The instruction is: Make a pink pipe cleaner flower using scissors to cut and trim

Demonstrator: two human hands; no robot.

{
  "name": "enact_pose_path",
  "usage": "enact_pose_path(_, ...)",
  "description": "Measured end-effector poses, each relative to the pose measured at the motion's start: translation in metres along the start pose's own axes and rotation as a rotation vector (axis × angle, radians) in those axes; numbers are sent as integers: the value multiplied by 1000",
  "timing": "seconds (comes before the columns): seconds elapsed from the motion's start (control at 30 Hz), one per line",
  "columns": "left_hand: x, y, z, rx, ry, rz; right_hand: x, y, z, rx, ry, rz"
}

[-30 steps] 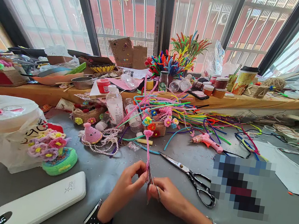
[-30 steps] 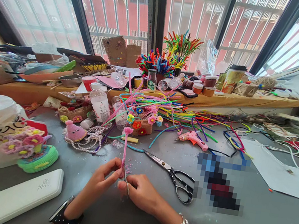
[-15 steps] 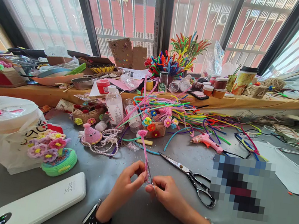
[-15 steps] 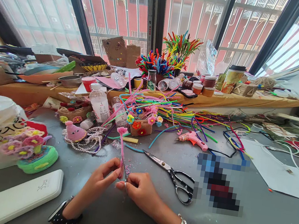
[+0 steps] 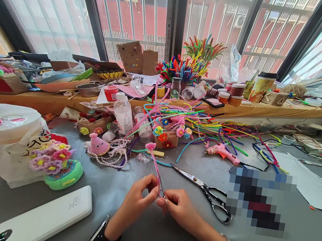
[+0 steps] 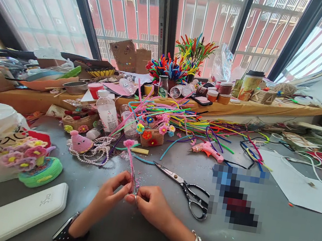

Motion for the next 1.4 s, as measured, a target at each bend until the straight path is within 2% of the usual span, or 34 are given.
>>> enact_pose_path(0.13, -4, -1, -2, 6, 42, 35, -3, 1, 3, 52, 76, 54)
enact_pose_path(0.43, -4, 2, 1, 18, 46, 21, 4, 3, -2, -14, 29, -29)
enact_pose_path(0.57, -10, 0, -1, 10, 57, 73, 5, 4, 0, 1, 63, -7)
enact_pose_path(0.73, -8, 1, -1, 3, 34, 50, 4, 3, 0, 5, 32, 35)
enact_pose_path(1.07, -3, 0, -1, 1, -19, 22, -5, 0, 9, 106, 6, 150)
enact_pose_path(1.4, -2, -1, -3, -6, -10, 39, -3, 1, 4, 77, -41, 115)
Point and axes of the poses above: each hand's wrist, its own y-axis towards the middle knuckle, its own x-axis out of the back of the hand, z = x × y, the point moved 8 cm from there along y, towards the middle knuckle, and after that the axes turned 11 degrees about x, right-handed, at the moved point
